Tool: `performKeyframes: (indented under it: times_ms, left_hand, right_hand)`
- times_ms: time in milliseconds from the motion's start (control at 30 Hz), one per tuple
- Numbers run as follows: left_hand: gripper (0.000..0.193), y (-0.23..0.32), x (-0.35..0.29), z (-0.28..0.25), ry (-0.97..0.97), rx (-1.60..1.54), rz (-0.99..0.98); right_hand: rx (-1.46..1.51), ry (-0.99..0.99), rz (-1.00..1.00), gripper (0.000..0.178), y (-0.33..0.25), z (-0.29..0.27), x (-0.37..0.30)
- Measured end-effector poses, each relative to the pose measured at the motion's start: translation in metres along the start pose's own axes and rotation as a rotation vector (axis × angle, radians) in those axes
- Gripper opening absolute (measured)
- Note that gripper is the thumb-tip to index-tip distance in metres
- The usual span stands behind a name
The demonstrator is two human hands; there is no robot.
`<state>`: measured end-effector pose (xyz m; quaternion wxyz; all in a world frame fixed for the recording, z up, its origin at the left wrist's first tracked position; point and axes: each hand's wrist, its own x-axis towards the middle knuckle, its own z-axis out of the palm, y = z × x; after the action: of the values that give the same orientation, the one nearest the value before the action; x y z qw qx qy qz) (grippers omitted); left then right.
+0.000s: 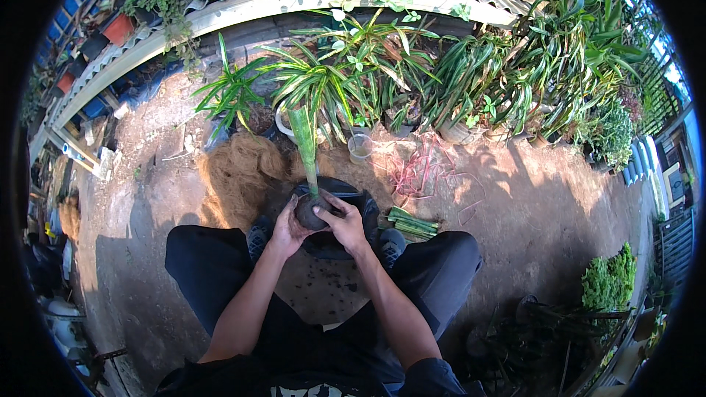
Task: The person sits on the ground and wraps a long green plant cutting with a dark material, repeatedly adjusting and tightening the wrap around the cutting. The person handles the cutting and the wrapping material by hand throughout the process.
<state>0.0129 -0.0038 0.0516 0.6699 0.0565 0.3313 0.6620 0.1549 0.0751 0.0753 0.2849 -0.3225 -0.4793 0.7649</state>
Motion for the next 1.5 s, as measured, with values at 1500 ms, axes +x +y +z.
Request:
performKeyframes:
  times_ms: [1500]
  left_hand:
    - [0.022, -0.011, 0.006, 0.006, 0.14, 0.26, 0.116]
  right_hand:
    - [-0.046, 0.083, 0.134, 0.035, 0.003, -0.003, 0.001]
